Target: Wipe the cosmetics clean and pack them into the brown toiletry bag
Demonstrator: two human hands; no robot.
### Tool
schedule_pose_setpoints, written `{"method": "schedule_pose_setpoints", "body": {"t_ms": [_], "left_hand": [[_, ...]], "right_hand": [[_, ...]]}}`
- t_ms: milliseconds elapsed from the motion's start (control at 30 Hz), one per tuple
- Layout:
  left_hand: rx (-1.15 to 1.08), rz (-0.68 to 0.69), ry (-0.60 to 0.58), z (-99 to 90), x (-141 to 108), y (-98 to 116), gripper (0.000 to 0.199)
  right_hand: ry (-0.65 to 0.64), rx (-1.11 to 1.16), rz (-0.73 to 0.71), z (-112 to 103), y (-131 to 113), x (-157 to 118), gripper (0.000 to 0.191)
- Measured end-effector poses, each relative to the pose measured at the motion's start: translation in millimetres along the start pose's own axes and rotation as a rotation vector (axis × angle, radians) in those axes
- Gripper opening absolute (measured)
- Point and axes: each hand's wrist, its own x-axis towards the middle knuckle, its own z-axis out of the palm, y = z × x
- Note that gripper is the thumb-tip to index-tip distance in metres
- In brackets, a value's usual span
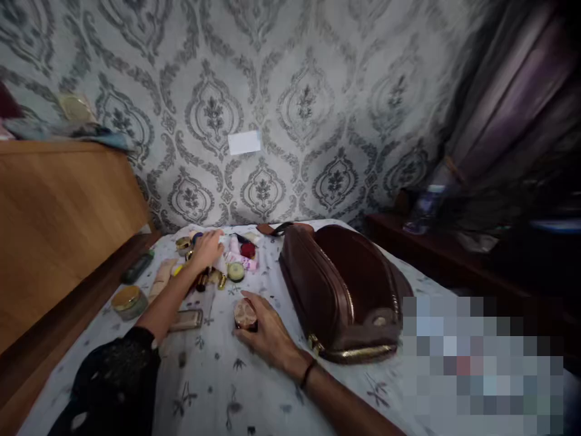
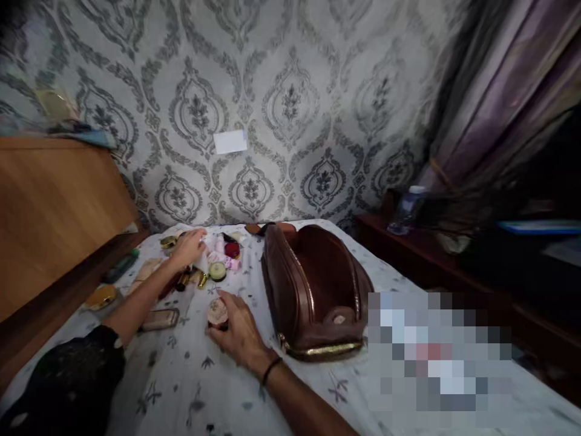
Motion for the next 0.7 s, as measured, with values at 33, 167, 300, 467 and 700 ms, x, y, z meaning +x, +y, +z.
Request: {"method": "schedule_pose_setpoints", "body": {"t_ms": [33,167,300,467,700], "left_hand": [[-0.009,0.054,-0.005,5.5,10.1,16.3,0.05],[-0.018,0.205,-0.069,31.1,46.5,70.9,0.06],[0.015,0.156,-0.187,57.4,73.5,91.7,0.061],[0.077,-0.114,-0.301,64.0,103.2,77.8,0.043],[0.051,-0.254,-0.449,48.4,113.0,34.6,0.047]], "right_hand": [[0.007,0.002,-0.006,-0.2,1.5,0.4,0.078],[0.028,0.009,-0.027,-0.1,6.6,1.2,0.077],[0.037,0.009,-0.049,2.3,11.6,0.7,0.073],[0.043,0.023,-0.069,3.4,16.2,-0.9,0.073],[0.022,0.024,-0.055,-1.7,9.3,-2.8,0.073]]}}
